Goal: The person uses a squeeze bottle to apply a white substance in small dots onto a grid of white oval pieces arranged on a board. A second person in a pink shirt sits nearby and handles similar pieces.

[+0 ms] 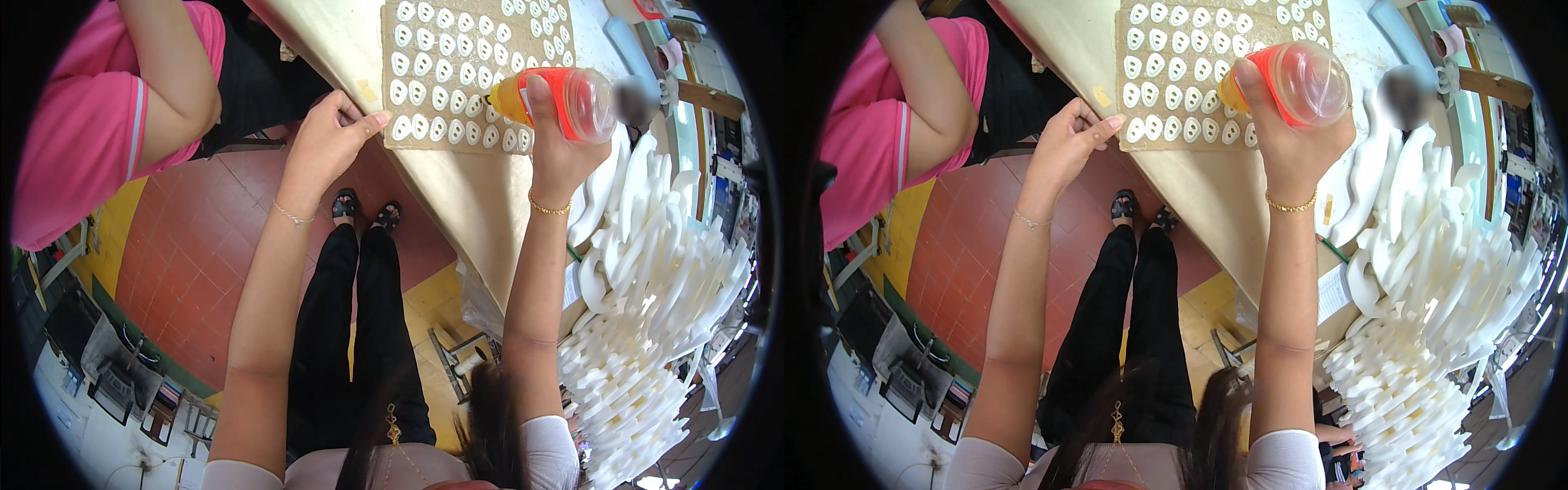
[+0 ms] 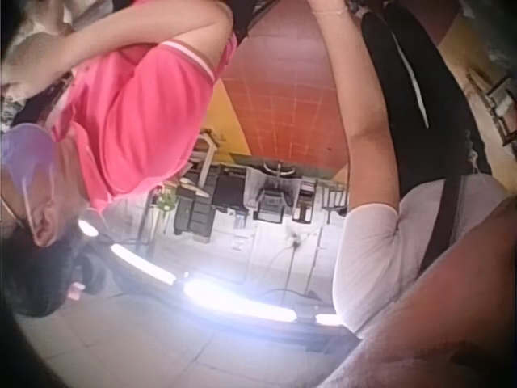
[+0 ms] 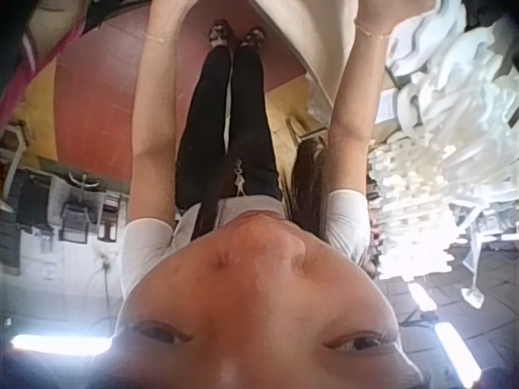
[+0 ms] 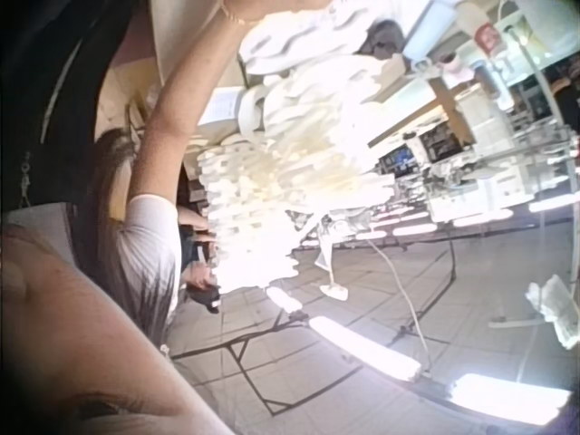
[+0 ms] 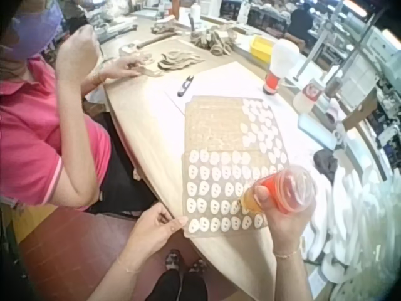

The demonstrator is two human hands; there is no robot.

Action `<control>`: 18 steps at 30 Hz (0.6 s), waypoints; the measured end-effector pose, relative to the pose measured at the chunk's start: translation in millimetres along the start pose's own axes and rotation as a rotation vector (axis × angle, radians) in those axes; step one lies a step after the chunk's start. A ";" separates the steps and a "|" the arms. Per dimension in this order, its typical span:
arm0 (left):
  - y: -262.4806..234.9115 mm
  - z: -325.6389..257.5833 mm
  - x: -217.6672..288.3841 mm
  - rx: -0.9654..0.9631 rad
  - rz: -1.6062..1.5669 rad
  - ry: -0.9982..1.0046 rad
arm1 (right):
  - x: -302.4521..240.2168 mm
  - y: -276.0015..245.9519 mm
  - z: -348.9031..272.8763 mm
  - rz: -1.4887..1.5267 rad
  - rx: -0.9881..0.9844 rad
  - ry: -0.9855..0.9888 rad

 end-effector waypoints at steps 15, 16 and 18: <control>-3.1 0.6 -1.8 -0.013 0.009 -0.007 | -5.8 -9.6 12.8 0.065 0.012 0.052; -3.1 0.7 -1.3 -0.013 0.006 -0.010 | -4.6 -8.2 13.3 0.043 0.000 0.021; -2.2 1.8 -2.5 -0.022 0.010 -0.004 | -3.2 -8.1 13.2 0.023 -0.006 -0.001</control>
Point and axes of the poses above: each hand's wrist, its own z-axis towards the middle knuckle, its own y-axis out of the palm, x = y × z, the point moved 2 cm from there along z, towards the middle knuckle, and after that the axes turned 4 degrees about x, right-handed, at the moved point
